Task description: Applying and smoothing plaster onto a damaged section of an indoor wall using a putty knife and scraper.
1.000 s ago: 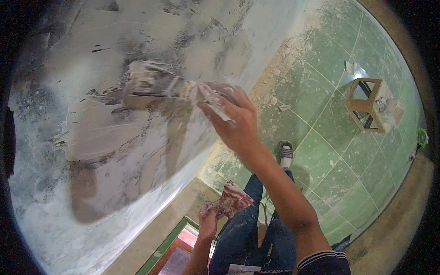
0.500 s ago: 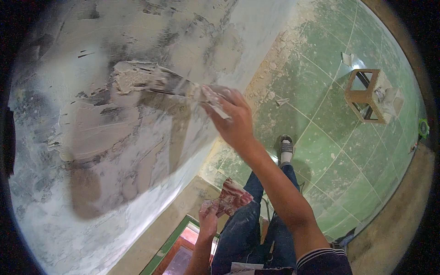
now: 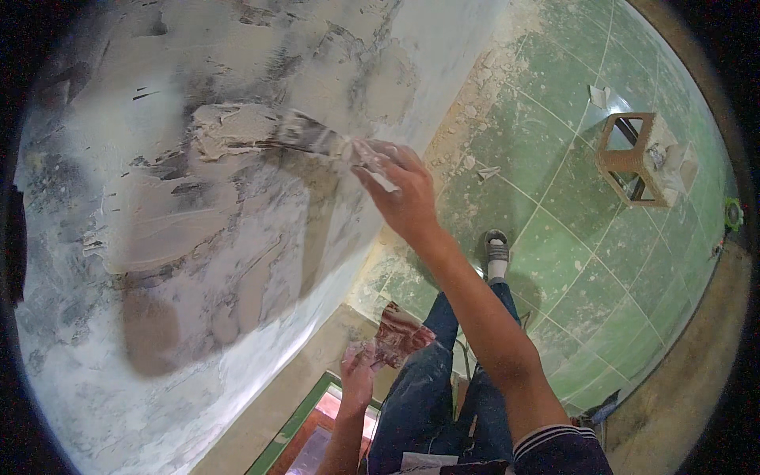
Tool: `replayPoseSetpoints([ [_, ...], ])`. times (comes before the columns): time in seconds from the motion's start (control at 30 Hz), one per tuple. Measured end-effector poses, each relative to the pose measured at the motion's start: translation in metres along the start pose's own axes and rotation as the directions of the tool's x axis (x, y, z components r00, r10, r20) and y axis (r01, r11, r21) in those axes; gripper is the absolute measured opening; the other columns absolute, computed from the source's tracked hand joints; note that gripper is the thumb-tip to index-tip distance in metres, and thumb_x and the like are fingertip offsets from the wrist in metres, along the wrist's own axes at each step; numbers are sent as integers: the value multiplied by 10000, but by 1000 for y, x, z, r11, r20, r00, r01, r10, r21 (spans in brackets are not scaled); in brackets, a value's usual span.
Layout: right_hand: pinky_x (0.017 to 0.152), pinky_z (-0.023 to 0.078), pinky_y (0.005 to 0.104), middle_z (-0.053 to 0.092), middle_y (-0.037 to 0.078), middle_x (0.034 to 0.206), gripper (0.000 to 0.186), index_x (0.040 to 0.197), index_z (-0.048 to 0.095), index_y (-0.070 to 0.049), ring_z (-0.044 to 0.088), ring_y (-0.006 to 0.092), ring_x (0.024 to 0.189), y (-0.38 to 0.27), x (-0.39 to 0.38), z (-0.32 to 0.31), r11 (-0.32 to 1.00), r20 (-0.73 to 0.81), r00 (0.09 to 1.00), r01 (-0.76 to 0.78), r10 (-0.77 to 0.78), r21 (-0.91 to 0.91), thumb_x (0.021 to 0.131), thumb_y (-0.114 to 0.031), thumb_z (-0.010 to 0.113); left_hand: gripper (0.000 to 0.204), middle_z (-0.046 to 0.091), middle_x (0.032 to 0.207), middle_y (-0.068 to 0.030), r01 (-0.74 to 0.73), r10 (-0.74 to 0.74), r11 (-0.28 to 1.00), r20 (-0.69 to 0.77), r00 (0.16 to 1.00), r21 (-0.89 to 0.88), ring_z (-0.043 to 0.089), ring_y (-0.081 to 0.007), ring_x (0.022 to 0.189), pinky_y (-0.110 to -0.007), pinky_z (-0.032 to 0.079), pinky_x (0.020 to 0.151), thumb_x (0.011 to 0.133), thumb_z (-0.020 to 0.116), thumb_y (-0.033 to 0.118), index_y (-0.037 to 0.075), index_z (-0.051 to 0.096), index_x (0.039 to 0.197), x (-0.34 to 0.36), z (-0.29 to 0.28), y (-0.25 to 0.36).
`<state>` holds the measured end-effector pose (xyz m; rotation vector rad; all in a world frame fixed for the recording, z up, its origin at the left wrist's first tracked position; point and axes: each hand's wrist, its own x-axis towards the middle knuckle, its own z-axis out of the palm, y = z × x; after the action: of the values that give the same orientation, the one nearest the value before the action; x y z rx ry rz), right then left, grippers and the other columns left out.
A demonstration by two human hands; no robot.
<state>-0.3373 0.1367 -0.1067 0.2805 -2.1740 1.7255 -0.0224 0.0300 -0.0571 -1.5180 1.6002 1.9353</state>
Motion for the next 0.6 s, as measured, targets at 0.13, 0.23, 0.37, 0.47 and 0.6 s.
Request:
replayPoseSetpoints([
  [0.13, 834, 523, 366, 686, 69, 1112, 361, 1127, 698, -87, 634, 264, 995, -46, 25, 7, 993, -25, 998, 66, -64, 95, 773, -54, 760, 171, 673, 1011, -99, 1, -1, 1000, 16, 1000, 13, 669, -182, 896, -346, 570, 793, 968, 615, 163, 25, 595, 1066, 2, -6, -4],
  [0.23, 835, 521, 361, 685, 68, 1118, 362, 1128, 699, -87, 632, 262, 993, -37, 22, 13, 993, -2, 996, 87, -87, 77, 773, -56, 760, 200, 670, 1050, -101, -30, 28, 999, 55, 998, 28, 675, -205, 921, -366, 563, 816, 971, 607, 165, 11, 590, 1098, 1, -6, -8],
  [0.37, 841, 518, 363, 683, 76, 1120, 365, 1133, 696, -82, 633, 267, 1000, 24, -13, 15, 997, -17, 998, 60, -61, -39, 775, -57, 761, 180, 668, 1023, -94, -56, 56, 998, 57, 997, 2, 673, -208, 923, -374, 565, 818, 964, 612, 144, 17, 591, 1090, 3, 0, -10],
  [0.47, 841, 518, 367, 685, 82, 1113, 371, 1134, 697, -82, 639, 268, 994, 31, -24, 3, 998, -11, 1000, -18, 17, -54, 771, -53, 766, 190, 661, 1038, -94, -21, 18, 996, 32, 999, 92, 669, -215, 939, -378, 563, 829, 965, 611, 149, 20, 590, 1103, 4, -8, -12],
  [0.6, 834, 521, 365, 685, 84, 1109, 376, 1134, 698, -80, 644, 271, 983, -1, -6, 4, 999, -42, 998, 37, -37, 2, 766, -49, 769, 219, 662, 1053, -95, 2, -1, 1000, 30, 1000, -10, 666, -216, 952, -380, 562, 828, 963, 618, 163, 19, 589, 1126, 1, -8, -7],
])
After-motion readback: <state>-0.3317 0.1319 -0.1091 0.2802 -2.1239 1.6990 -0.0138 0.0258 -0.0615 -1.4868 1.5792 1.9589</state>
